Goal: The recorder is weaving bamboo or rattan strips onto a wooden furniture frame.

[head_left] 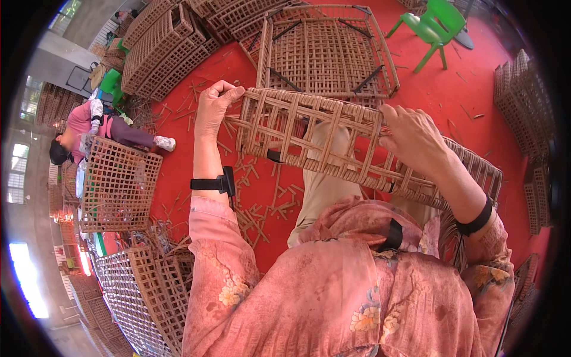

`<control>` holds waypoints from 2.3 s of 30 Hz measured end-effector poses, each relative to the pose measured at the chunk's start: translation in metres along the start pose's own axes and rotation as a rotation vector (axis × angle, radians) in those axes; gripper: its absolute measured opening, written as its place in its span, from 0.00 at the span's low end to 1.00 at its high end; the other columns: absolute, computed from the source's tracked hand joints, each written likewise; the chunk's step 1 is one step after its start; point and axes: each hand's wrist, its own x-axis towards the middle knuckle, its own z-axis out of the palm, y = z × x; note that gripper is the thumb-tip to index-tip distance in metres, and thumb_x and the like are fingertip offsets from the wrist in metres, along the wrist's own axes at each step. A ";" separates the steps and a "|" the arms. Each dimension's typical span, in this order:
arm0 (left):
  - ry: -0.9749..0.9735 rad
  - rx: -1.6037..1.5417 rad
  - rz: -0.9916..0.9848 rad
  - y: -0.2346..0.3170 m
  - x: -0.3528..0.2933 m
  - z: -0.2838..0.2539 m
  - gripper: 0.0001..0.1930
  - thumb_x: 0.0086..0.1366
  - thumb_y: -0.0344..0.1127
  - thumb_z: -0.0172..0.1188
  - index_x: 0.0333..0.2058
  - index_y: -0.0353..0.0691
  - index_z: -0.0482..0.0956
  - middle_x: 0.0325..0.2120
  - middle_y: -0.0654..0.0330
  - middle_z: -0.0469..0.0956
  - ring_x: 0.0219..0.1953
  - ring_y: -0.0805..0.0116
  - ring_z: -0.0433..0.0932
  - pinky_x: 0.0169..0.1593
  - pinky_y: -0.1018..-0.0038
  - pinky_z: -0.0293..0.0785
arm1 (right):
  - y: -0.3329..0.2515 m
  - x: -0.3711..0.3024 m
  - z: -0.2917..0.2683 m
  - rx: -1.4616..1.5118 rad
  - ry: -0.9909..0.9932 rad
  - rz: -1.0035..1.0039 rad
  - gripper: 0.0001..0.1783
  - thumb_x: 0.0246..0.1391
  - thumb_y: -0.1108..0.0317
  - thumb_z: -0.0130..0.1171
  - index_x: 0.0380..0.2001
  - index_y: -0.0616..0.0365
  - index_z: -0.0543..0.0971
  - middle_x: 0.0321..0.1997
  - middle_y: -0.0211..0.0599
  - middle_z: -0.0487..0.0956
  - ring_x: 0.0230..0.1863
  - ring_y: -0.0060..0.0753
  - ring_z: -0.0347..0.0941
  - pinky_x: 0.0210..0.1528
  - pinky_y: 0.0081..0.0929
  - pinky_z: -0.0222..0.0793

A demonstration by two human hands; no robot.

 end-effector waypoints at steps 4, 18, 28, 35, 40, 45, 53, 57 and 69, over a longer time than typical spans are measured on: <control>0.000 -0.029 0.018 -0.008 -0.002 0.002 0.13 0.56 0.42 0.75 0.28 0.42 0.82 0.26 0.69 0.81 0.35 0.79 0.76 0.48 0.78 0.71 | 0.009 0.005 0.011 -0.013 -0.006 -0.096 0.11 0.56 0.70 0.60 0.36 0.64 0.71 0.33 0.49 0.79 0.38 0.53 0.79 0.43 0.47 0.71; 0.066 -0.268 -0.004 -0.027 0.002 0.008 0.09 0.60 0.38 0.71 0.30 0.39 0.82 0.32 0.64 0.82 0.39 0.75 0.79 0.54 0.71 0.72 | 0.019 0.007 0.009 0.002 0.065 -0.201 0.09 0.60 0.68 0.58 0.35 0.62 0.70 0.27 0.47 0.79 0.32 0.52 0.80 0.34 0.46 0.72; -0.306 0.547 0.473 0.039 -0.023 0.038 0.27 0.51 0.36 0.74 0.52 0.42 0.81 0.53 0.58 0.78 0.59 0.63 0.73 0.63 0.66 0.66 | 0.017 0.003 0.011 0.029 0.062 -0.143 0.08 0.60 0.69 0.56 0.33 0.62 0.70 0.28 0.47 0.79 0.35 0.52 0.79 0.37 0.47 0.71; -0.336 0.495 0.287 0.057 -0.023 0.057 0.24 0.51 0.37 0.73 0.48 0.40 0.83 0.44 0.59 0.83 0.51 0.62 0.79 0.69 0.62 0.61 | 0.017 0.003 0.012 0.029 0.060 -0.143 0.07 0.59 0.70 0.55 0.33 0.62 0.70 0.28 0.47 0.79 0.35 0.52 0.79 0.37 0.46 0.71; -0.369 0.410 0.340 0.042 -0.015 0.053 0.20 0.50 0.36 0.74 0.43 0.39 0.85 0.42 0.60 0.84 0.47 0.64 0.81 0.72 0.61 0.55 | 0.012 0.005 0.008 0.005 0.009 -0.113 0.06 0.59 0.71 0.55 0.33 0.62 0.70 0.28 0.47 0.79 0.36 0.52 0.79 0.39 0.46 0.72; -0.369 0.284 0.242 0.042 -0.012 0.055 0.19 0.47 0.31 0.77 0.41 0.40 0.86 0.37 0.65 0.83 0.40 0.74 0.80 0.58 0.70 0.71 | 0.015 0.004 0.011 0.033 0.044 -0.128 0.07 0.60 0.70 0.56 0.33 0.62 0.71 0.28 0.47 0.79 0.35 0.52 0.79 0.39 0.46 0.72; -0.352 0.158 0.104 0.039 -0.009 0.057 0.26 0.45 0.29 0.79 0.46 0.42 0.82 0.32 0.69 0.80 0.37 0.80 0.77 0.42 0.81 0.75 | 0.012 0.003 0.009 0.043 0.035 -0.098 0.08 0.60 0.69 0.57 0.33 0.62 0.71 0.28 0.47 0.79 0.35 0.52 0.79 0.39 0.47 0.72; -0.343 0.133 0.067 0.040 -0.009 0.058 0.29 0.43 0.29 0.80 0.47 0.43 0.80 0.32 0.69 0.80 0.37 0.79 0.77 0.42 0.80 0.76 | 0.013 0.002 0.011 0.049 0.056 -0.116 0.08 0.60 0.69 0.57 0.33 0.62 0.70 0.28 0.46 0.79 0.35 0.51 0.80 0.38 0.47 0.72; -0.304 0.119 0.072 0.037 -0.024 0.059 0.26 0.44 0.28 0.79 0.44 0.43 0.80 0.32 0.68 0.79 0.37 0.80 0.77 0.44 0.80 0.77 | 0.015 -0.005 0.020 0.046 0.114 -0.185 0.09 0.60 0.67 0.58 0.32 0.60 0.70 0.26 0.45 0.79 0.33 0.50 0.79 0.36 0.46 0.71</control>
